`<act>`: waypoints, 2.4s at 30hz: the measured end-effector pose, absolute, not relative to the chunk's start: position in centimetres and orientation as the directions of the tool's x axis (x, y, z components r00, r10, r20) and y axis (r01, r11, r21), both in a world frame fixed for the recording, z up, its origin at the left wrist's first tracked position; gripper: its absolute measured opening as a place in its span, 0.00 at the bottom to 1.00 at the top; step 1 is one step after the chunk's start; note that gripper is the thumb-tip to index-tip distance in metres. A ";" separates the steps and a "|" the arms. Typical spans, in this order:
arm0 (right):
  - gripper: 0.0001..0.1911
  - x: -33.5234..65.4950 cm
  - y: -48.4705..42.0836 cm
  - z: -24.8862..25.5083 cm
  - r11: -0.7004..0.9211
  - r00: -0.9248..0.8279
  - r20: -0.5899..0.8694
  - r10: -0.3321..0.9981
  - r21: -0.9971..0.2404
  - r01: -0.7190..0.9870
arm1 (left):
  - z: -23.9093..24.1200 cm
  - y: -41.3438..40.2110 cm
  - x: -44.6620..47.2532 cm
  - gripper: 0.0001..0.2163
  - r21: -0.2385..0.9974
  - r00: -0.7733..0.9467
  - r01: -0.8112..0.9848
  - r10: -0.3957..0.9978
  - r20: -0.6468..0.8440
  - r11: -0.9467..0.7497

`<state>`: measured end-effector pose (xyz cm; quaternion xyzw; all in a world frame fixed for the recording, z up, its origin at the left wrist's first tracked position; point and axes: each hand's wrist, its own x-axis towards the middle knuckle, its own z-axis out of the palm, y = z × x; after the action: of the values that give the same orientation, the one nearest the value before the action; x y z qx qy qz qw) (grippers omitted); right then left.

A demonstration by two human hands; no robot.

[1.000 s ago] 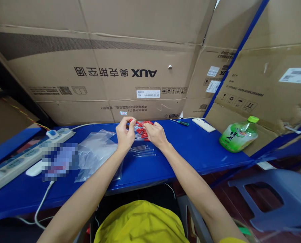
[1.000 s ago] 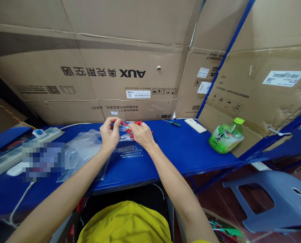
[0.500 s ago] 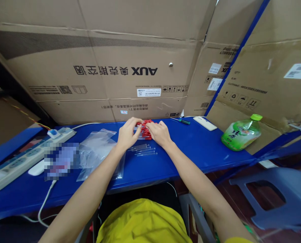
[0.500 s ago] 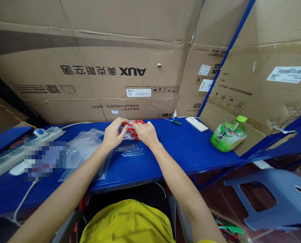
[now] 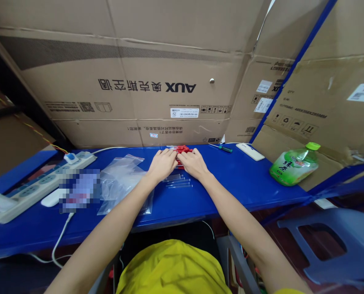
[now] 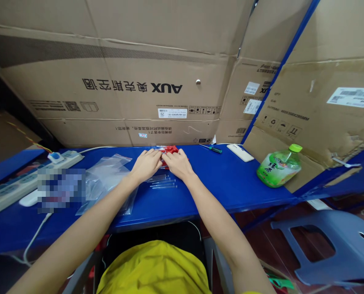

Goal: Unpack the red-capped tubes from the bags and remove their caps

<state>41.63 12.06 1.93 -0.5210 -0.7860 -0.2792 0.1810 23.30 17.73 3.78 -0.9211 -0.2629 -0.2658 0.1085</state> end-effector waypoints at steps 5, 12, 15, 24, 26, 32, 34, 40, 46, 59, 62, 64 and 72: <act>0.15 41.7 12.2 1.9 0.288 -0.402 0.554 0.729 0.285 0.914 | 4.2 17.3 23.2 0.07 -0.084 0.740 0.578 0.477 0.475 -0.812; 0.15 41.5 12.2 1.8 0.277 -0.421 0.552 0.720 0.328 0.903 | 4.8 16.7 23.3 0.08 -0.061 0.741 0.597 0.521 0.423 -0.800; 0.15 41.6 12.1 1.8 0.276 -0.414 0.564 0.714 0.317 0.908 | 4.8 16.8 23.1 0.09 -0.028 0.723 0.608 0.539 0.432 -0.793; 0.17 42.1 11.6 2.3 0.262 -0.394 0.575 0.717 0.302 0.917 | 4.6 16.3 22.8 0.06 0.032 0.751 0.545 0.505 0.426 -0.838; 0.17 42.2 11.5 2.3 0.268 -0.394 0.573 0.718 0.295 0.917 | 4.6 16.3 22.9 0.09 0.046 0.757 0.538 0.506 0.414 -0.842; 0.18 42.7 11.5 2.6 0.280 -0.409 0.593 0.694 0.301 0.912 | 4.7 17.2 22.7 0.17 0.005 0.781 0.521 0.479 0.401 -0.853; 0.18 42.9 11.5 2.7 0.275 -0.413 0.606 0.680 0.311 0.910 | 4.7 17.5 22.6 0.18 0.008 0.775 0.516 0.471 0.421 -0.857; 0.19 43.1 11.6 3.0 0.252 -0.410 0.641 0.648 0.328 0.911 | 4.7 17.4 23.0 0.21 0.063 0.714 0.558 0.518 0.472 -0.827; 0.21 43.7 11.7 2.6 0.265 -0.344 0.675 0.652 0.222 0.938 | 4.9 17.4 22.8 0.20 0.182 0.604 0.619 0.611 0.511 -0.764; 0.17 43.1 10.8 3.1 0.203 -0.091 0.708 0.701 -0.075 0.976 | 4.0 20.2 20.4 0.13 0.543 0.199 0.648 0.807 0.556 -0.534; 0.15 41.6 11.0 2.6 0.397 -0.223 0.653 0.724 -0.131 0.908 | 3.7 19.6 20.9 0.15 0.493 0.322 0.596 0.751 0.577 -0.634; 0.14 41.0 11.1 2.2 0.475 -0.249 0.632 0.734 -0.216 0.853 | 3.8 19.3 21.0 0.15 0.461 0.384 0.550 0.701 0.601 -0.697; 0.05 40.4 11.0 1.8 0.548 -0.374 0.480 0.794 -0.296 0.783 | 3.8 18.8 21.1 0.17 0.478 0.290 0.675 0.798 0.528 -0.562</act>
<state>40.44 11.01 1.77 -0.4754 -0.8289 0.0094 0.2947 21.05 18.81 3.76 -0.7989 -0.4610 -0.3777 -0.0815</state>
